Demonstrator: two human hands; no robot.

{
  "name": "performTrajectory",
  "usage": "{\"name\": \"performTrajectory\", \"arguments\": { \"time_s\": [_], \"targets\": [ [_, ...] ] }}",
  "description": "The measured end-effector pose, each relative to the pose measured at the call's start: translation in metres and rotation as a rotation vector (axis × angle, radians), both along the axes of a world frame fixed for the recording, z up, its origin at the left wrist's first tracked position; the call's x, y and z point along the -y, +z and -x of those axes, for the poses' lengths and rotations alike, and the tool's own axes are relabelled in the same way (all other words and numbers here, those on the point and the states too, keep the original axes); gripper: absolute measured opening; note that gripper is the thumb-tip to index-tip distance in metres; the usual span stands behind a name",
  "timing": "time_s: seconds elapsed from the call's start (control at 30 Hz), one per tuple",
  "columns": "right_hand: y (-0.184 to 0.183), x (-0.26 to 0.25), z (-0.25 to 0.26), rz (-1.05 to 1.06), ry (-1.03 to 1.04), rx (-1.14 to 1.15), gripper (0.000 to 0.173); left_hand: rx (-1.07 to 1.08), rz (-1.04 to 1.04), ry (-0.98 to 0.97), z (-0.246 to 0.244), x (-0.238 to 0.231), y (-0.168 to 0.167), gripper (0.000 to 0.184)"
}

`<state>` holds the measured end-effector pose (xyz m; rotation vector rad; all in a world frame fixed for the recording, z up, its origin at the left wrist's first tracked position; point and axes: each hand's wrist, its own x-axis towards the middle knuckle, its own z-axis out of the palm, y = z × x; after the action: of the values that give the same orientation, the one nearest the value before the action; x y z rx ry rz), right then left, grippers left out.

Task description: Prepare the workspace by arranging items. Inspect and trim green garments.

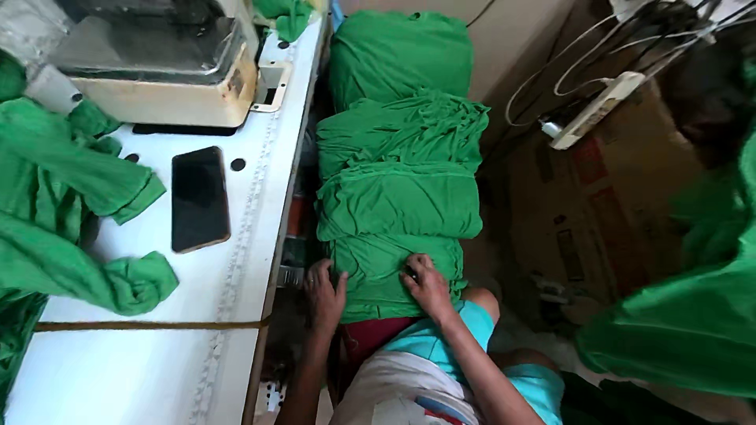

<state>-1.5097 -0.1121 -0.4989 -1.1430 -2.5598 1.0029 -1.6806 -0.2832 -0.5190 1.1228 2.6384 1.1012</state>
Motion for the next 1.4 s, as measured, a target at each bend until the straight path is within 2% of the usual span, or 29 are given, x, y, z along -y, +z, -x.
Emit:
{"name": "performTrajectory", "arguments": {
  "time_s": [0.07, 0.1, 0.17, 0.2, 0.3, 0.4, 0.47, 0.53, 0.6, 0.67, 0.73, 0.77, 0.8, 0.83, 0.87, 0.93, 1.0, 1.07, 1.17, 1.2, 1.3, 1.37, 1.4],
  "targets": [
    [0.000, 0.009, 0.008, -0.005, 0.013, -0.084, 0.026, 0.013, 0.005, -0.193, -0.016, -0.014, 0.006, 0.061],
    [0.003, 0.014, 0.012, 0.016, 0.044, -0.148, 0.024, 0.022, 0.032, -0.253, -0.022, -0.021, 0.007, 0.059],
    [0.013, 0.023, 0.019, 0.046, 0.121, -0.187, 0.023, 0.043, 0.003, -0.275, -0.026, -0.028, 0.002, 0.029],
    [0.020, 0.025, 0.021, 0.032, 0.130, -0.143, 0.024, 0.051, -0.039, -0.247, -0.024, -0.029, 0.001, 0.024],
    [0.032, 0.016, 0.016, -0.022, -0.017, 0.104, 0.038, 0.147, -0.168, -0.072, -0.001, -0.018, 0.007, 0.029],
    [0.029, -0.013, -0.012, 0.069, -0.171, 0.338, 0.045, 0.210, -0.195, 0.181, 0.029, 0.009, 0.010, 0.033],
    [0.024, -0.025, -0.034, 0.101, -0.257, 0.371, 0.043, 0.189, -0.099, 0.285, 0.040, 0.018, 0.009, 0.034],
    [0.020, -0.028, -0.049, 0.085, -0.324, 0.262, 0.038, 0.106, -0.046, 0.276, 0.032, 0.010, 0.015, 0.036],
    [0.015, -0.022, -0.057, -0.004, -0.324, 0.049, 0.032, 0.073, -0.071, 0.125, 0.010, -0.012, 0.024, 0.043],
    [0.006, -0.012, -0.055, -0.165, -0.263, -0.222, 0.026, 0.066, -0.084, -0.149, -0.021, -0.041, 0.028, 0.053],
    [0.007, -0.004, -0.045, -0.287, -0.170, -0.375, 0.023, 0.019, 0.002, -0.418, -0.052, -0.071, 0.035, 0.065],
    [0.010, -0.001, -0.041, -0.326, -0.130, -0.407, 0.021, -0.020, 0.024, -0.506, -0.064, -0.083, 0.036, 0.061],
    [0.013, 0.000, -0.039, -0.352, -0.099, -0.410, 0.020, -0.062, 0.005, -0.551, -0.072, -0.093, 0.035, 0.045],
    [0.015, -0.001, -0.039, -0.369, -0.088, -0.382, 0.019, -0.098, -0.043, -0.557, -0.074, -0.100, 0.033, 0.027],
    [0.016, -0.004, -0.041, -0.378, -0.112, -0.328, 0.019, -0.129, -0.102, -0.528, -0.072, -0.104, 0.032, 0.019],
    [0.020, -0.014, -0.050, -0.297, -0.221, -0.118, 0.023, -0.151, -0.197, -0.414, -0.057, -0.104, 0.033, 0.024],
    [0.025, -0.029, -0.064, -0.134, -0.314, 0.145, 0.031, -0.145, -0.197, -0.283, -0.033, -0.094, 0.030, 0.029],
    [0.016, -0.041, -0.077, -0.084, -0.385, 0.268, 0.033, -0.125, -0.095, -0.151, -0.009, -0.080, 0.022, 0.029],
    [0.008, -0.045, -0.091, 0.009, -0.482, 0.275, 0.034, -0.054, 0.192, -0.048, 0.000, -0.072, 0.020, 0.028],
    [0.008, -0.045, -0.094, 0.029, -0.503, 0.253, 0.034, -0.080, 0.229, -0.038, -0.005, -0.074, 0.023, 0.029],
    [0.002, -0.046, -0.102, 0.040, -0.484, 0.133, 0.031, -0.178, 0.136, -0.105, -0.031, -0.088, 0.035, 0.033],
    [0.001, -0.050, -0.103, 0.090, -0.386, 0.164, 0.042, -0.078, 0.126, -0.322, -0.050, -0.101, 0.045, 0.034],
    [0.004, -0.053, -0.099, 0.121, -0.333, 0.236, 0.048, 0.011, 0.200, -0.450, -0.058, -0.111, 0.049, 0.037]
  ]
}}
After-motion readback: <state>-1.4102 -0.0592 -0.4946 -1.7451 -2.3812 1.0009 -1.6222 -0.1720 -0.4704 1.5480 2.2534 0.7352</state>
